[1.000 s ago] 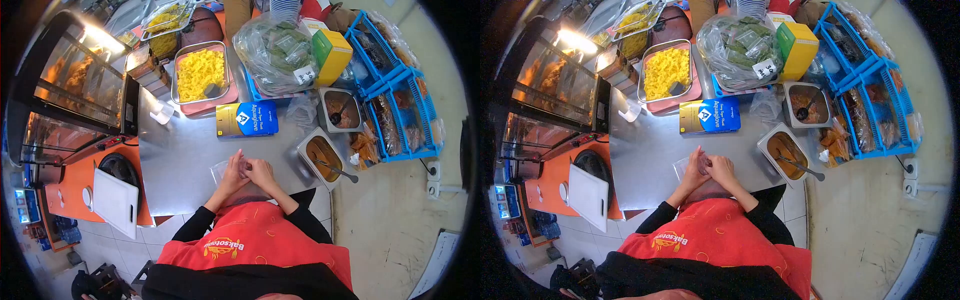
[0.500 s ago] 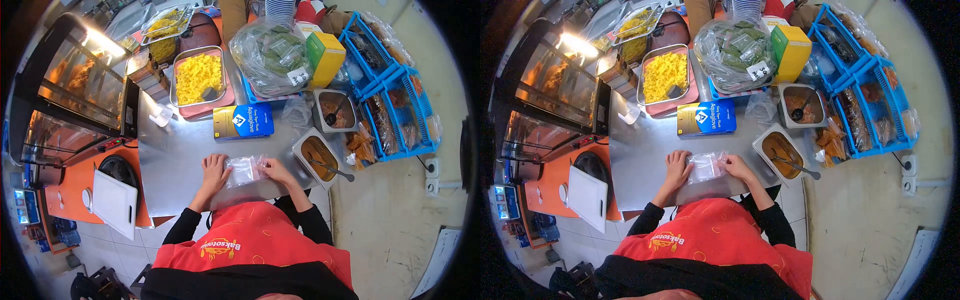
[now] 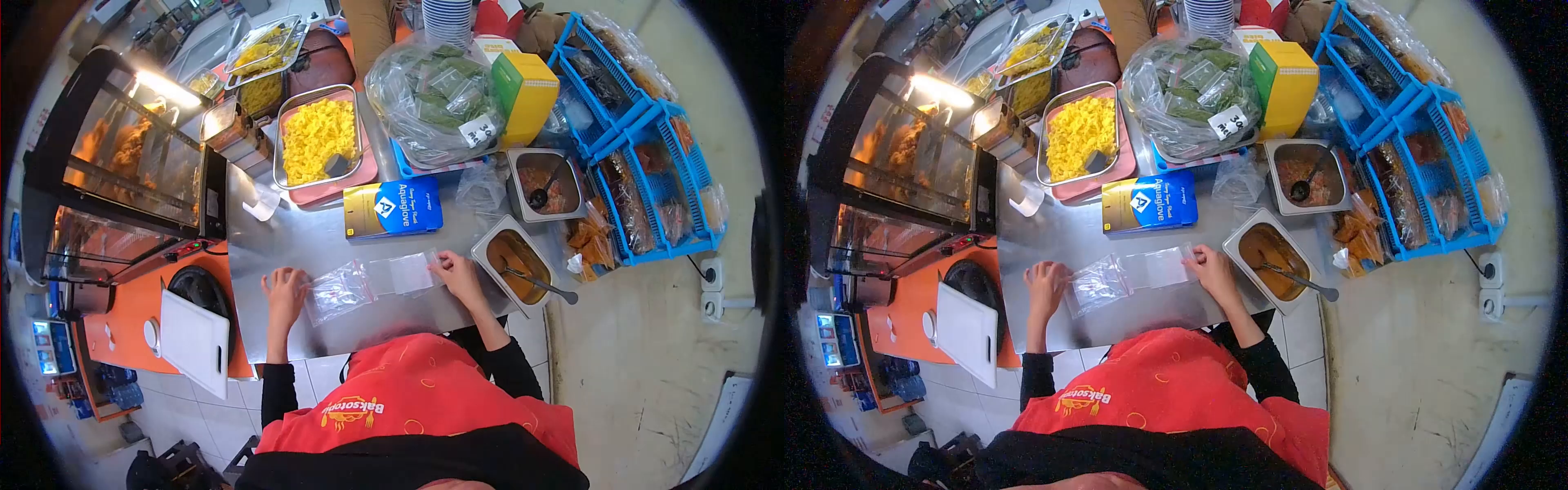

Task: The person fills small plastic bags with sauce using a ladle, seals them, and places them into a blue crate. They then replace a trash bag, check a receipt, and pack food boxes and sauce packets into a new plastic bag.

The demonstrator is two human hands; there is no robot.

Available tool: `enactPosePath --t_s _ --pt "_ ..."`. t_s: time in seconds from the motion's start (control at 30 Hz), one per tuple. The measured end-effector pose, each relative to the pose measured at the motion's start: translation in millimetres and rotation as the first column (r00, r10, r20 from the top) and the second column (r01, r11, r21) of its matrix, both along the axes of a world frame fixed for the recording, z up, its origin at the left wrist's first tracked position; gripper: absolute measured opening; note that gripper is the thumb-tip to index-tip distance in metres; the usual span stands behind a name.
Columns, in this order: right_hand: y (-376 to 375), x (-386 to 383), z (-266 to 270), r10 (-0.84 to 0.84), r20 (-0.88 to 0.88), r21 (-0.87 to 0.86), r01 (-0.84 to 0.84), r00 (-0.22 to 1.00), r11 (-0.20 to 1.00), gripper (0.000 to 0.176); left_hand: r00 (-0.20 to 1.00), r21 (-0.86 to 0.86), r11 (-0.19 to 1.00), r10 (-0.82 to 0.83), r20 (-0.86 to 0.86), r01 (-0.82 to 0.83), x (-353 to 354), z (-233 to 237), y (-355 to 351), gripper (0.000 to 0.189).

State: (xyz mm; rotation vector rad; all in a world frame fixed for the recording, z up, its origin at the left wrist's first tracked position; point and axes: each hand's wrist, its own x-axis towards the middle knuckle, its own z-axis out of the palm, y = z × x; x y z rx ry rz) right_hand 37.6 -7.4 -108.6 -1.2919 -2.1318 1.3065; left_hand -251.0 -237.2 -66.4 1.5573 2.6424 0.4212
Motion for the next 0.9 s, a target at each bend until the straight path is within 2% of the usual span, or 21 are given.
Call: enactPosePath --t_s 0.07,0.17,0.27,0.37,0.47,0.57,0.67,0.77,0.9 --pt "-7 0 9 -0.050 -0.042 -0.002 0.050 0.998 0.999 0.023 0.994 0.125 0.990 0.081 -0.076 -0.071 15 14 11 0.022" --pt "-15 5 -1 -0.106 -0.095 -0.005 0.106 0.990 0.994 0.021 1.000 0.223 0.975 0.011 -0.029 -0.004 39 15 35 0.032" --pt "-23 8 5 -0.086 -0.160 0.234 0.122 0.983 0.965 0.018 0.972 0.269 0.948 -0.205 0.115 0.168 79 11 70 0.032" --pt "-33 9 24 -0.122 -0.103 0.321 0.149 0.987 0.935 0.016 0.914 0.305 0.895 -0.380 0.144 0.324 119 7 112 0.030" --pt "-37 8 28 -0.183 -0.199 0.303 0.238 0.963 0.923 0.013 0.877 0.346 0.872 -0.431 0.211 0.346 146 -8 145 0.025" --pt "-42 13 39 -0.163 -0.213 0.251 0.215 0.963 0.944 0.014 0.685 0.376 0.847 -0.526 0.503 0.375 136 -32 165 0.016" --pt "-48 20 54 -0.148 -0.243 0.216 0.202 0.959 0.955 0.013 0.725 0.357 0.815 -0.574 0.381 0.457 131 4 164 0.007" --pt "-53 21 63 -0.176 -0.304 0.058 0.203 0.936 0.978 0.014 0.740 0.360 0.775 -0.619 0.264 0.519 132 36 156 0.008" --pt "-54 18 77 -0.155 -0.332 0.000 0.164 0.931 0.986 0.016 0.785 0.374 0.782 -0.590 0.188 0.498 141 55 146 0.007"
